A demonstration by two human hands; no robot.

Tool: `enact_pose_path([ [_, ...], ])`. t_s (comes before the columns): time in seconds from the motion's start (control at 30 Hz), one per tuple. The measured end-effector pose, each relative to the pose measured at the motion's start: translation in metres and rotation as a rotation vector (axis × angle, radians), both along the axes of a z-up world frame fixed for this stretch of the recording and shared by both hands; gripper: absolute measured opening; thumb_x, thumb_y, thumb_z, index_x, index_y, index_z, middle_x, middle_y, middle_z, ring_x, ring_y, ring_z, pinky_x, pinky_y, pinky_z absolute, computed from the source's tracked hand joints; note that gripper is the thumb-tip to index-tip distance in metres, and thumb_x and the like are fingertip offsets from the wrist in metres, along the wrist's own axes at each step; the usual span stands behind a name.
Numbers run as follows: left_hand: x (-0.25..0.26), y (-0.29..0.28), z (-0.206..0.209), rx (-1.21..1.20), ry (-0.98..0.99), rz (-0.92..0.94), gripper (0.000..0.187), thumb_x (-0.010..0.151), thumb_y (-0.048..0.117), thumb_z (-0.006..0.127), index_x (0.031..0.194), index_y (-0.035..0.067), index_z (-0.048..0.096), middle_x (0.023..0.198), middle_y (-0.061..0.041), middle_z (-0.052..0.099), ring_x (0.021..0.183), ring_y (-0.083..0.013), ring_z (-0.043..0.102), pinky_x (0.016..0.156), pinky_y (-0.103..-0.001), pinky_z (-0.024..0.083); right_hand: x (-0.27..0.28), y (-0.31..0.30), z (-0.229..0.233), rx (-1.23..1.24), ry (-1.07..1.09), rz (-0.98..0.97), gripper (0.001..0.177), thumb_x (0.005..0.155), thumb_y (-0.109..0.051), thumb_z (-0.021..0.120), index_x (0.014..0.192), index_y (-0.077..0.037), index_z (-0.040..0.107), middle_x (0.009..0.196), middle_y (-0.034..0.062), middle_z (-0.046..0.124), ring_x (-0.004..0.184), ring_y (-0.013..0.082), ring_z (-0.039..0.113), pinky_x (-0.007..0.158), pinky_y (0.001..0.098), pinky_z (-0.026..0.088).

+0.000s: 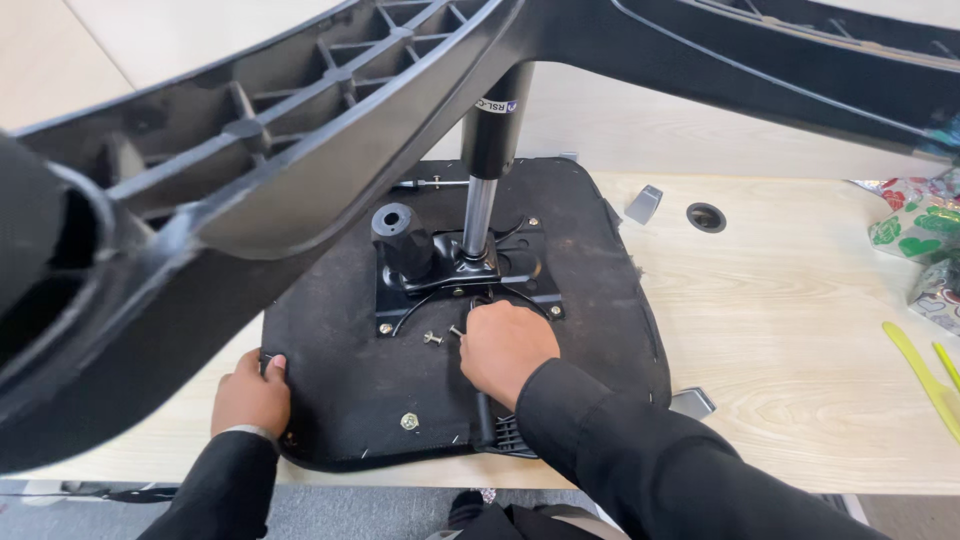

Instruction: The person assembles a chair base by hand-tightening and then using a screwdriver to secure multiple screws into the underside of an inverted chair. They work on several fasteners around the central column and base plate, occasionally repositioning the chair to access different areas.

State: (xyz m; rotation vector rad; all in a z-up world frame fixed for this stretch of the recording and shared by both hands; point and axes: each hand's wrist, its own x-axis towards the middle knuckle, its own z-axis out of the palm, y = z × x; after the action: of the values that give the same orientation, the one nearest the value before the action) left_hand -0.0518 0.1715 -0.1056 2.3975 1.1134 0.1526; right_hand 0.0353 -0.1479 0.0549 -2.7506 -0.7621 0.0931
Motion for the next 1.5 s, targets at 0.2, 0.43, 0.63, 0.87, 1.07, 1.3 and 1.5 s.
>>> enact_pose_path([
  [0.2, 0.011, 0.017, -0.019, 0.173, 0.107, -0.192, 0.035, 0.095, 0.024, 0.055, 0.122, 0.015, 0.075, 0.131, -0.014, 0.069, 0.122, -0.0363, 0.063, 0.106, -0.046, 0.047, 0.0, 0.006, -0.001, -0.035, 0.009, -0.017, 0.025, 0.084, -0.024, 0.068, 0.083, 0.0, 0.074, 0.081, 0.0214, 0.072, 0.08, 0.0387, 0.072, 0.076, 0.0473, 0.056],
  [0.43, 0.011, 0.013, 0.016, -0.099, 0.034, -0.004, 0.044, 0.094, 0.039, 0.069, 0.125, 0.008, 0.071, 0.119, -0.02, 0.074, 0.116, -0.0373, 0.067, 0.101, -0.045, 0.05, -0.002, 0.006, 0.0, -0.073, 0.022, -0.013, 0.025, 0.085, -0.024, 0.068, 0.085, -0.001, 0.075, 0.083, 0.0221, 0.073, 0.082, 0.0393, 0.072, 0.078, 0.0474, 0.057],
  [0.63, 0.014, 0.016, 0.018, -0.114, 0.103, 0.017, 0.043, 0.095, 0.04, 0.07, 0.124, 0.008, 0.073, 0.117, -0.019, 0.075, 0.111, -0.0364, 0.07, 0.098, -0.044, 0.053, 0.0, 0.007, -0.005, -0.131, 0.091, -0.019, 0.021, 0.083, -0.019, 0.067, 0.091, -0.001, 0.075, 0.089, 0.0221, 0.074, 0.087, 0.0388, 0.073, 0.082, 0.0455, 0.058],
  [0.87, 0.013, 0.02, 0.027, -0.048, 0.175, -0.106, 0.048, 0.091, 0.044, 0.075, 0.12, 0.006, 0.074, 0.116, -0.018, 0.075, 0.111, -0.0341, 0.07, 0.097, -0.042, 0.054, -0.003, 0.011, 0.006, -0.209, 0.085, -0.035, 0.023, 0.085, -0.018, 0.065, 0.096, 0.001, 0.075, 0.094, 0.0234, 0.074, 0.091, 0.0379, 0.073, 0.085, 0.0445, 0.057],
  [1.07, 0.002, 0.015, 0.063, -0.562, 0.134, -0.032, 0.04, 0.095, 0.029, 0.072, 0.118, -0.004, 0.067, 0.104, -0.021, 0.074, 0.083, -0.0366, 0.077, 0.059, -0.045, 0.061, -0.011, 0.027, 0.008, -0.285, 0.057, -0.119, 0.022, 0.083, -0.012, 0.063, 0.098, -0.001, 0.074, 0.095, 0.0208, 0.075, 0.091, 0.0373, 0.074, 0.084, 0.0444, 0.058],
  [1.3, -0.015, 0.008, 0.049, -0.987, 0.237, -0.102, 0.037, 0.097, 0.018, 0.071, 0.117, -0.01, 0.056, 0.094, -0.032, 0.072, 0.074, -0.0427, 0.077, 0.059, -0.049, 0.067, -0.015, 0.021, 0.015, -0.441, 0.027, -0.214, 0.02, 0.083, -0.01, 0.064, 0.097, -0.003, 0.077, 0.095, 0.0195, 0.075, 0.092, 0.0359, 0.074, 0.083, 0.0434, 0.059],
  [1.5, -0.059, -0.071, 0.001, -0.879, 0.469, -0.831, 0.05, 0.099, 0.043, 0.083, 0.105, -0.007, 0.085, 0.094, -0.023, 0.078, 0.062, -0.0206, 0.071, 0.058, -0.036, 0.056, -0.017, -0.031, 0.018, -0.517, -0.066, -0.369, 0.018, 0.085, -0.024, 0.073, 0.094, -0.009, 0.078, 0.097, 0.0169, 0.075, 0.093, 0.0355, 0.074, 0.081, 0.0451, 0.058],
])
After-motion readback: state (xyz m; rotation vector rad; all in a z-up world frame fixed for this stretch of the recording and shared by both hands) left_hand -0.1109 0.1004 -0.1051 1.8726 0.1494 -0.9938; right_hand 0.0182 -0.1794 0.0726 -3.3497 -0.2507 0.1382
